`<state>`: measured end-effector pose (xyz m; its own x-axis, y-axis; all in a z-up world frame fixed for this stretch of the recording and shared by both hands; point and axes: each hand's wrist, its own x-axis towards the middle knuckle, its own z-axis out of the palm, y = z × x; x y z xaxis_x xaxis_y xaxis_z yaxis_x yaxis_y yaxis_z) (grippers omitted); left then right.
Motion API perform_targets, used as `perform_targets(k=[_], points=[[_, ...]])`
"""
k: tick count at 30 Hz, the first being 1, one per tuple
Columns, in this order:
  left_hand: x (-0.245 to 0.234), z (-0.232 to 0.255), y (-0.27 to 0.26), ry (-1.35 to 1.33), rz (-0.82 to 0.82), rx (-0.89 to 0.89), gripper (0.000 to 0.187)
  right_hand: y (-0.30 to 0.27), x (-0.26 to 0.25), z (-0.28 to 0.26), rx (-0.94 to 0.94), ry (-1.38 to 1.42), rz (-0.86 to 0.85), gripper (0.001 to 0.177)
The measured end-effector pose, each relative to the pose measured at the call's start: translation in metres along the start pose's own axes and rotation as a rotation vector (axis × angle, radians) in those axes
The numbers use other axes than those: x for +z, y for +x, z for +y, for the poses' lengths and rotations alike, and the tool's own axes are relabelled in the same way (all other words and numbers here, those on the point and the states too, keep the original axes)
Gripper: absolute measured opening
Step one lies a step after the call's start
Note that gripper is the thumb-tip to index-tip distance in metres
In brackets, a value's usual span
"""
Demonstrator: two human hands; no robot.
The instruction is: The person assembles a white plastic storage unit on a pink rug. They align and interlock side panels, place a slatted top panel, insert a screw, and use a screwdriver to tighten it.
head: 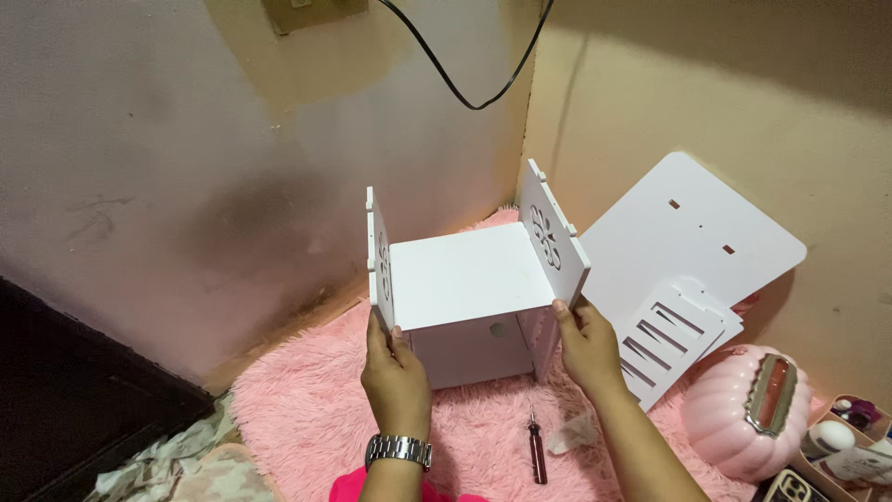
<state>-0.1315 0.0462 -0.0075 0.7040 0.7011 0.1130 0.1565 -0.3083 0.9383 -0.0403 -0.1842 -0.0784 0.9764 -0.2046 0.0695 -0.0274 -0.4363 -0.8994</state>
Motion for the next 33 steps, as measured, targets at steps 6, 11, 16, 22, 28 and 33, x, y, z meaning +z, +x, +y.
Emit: perform_targets(k=[6,11,16,22,28,33], points=[[0.001,0.006,-0.001,-0.010,-0.010,0.034,0.050,0.001,-0.003,0.000,-0.027,0.083,0.004,0.049],[0.004,0.006,-0.002,-0.095,0.024,0.132,0.049,0.001,-0.014,-0.008,-0.004,0.040,0.027,0.048],[0.008,-0.001,-0.006,-0.088,0.042,0.067,0.038,0.005,-0.029,-0.036,-0.205,0.154,-0.011,0.045],[0.003,-0.023,-0.008,-0.121,0.059,-0.114,0.025,-0.015,-0.032,-0.091,-0.096,-0.023,-0.081,0.043],[-0.009,-0.049,-0.001,-0.226,0.154,-0.039,0.023,-0.041,-0.024,-0.150,-0.140,-0.082,-0.140,0.052],[-0.007,-0.064,0.001,-0.441,0.110,-0.172,0.026,-0.045,-0.019,-0.177,-0.331,-0.214,-0.104,0.048]])
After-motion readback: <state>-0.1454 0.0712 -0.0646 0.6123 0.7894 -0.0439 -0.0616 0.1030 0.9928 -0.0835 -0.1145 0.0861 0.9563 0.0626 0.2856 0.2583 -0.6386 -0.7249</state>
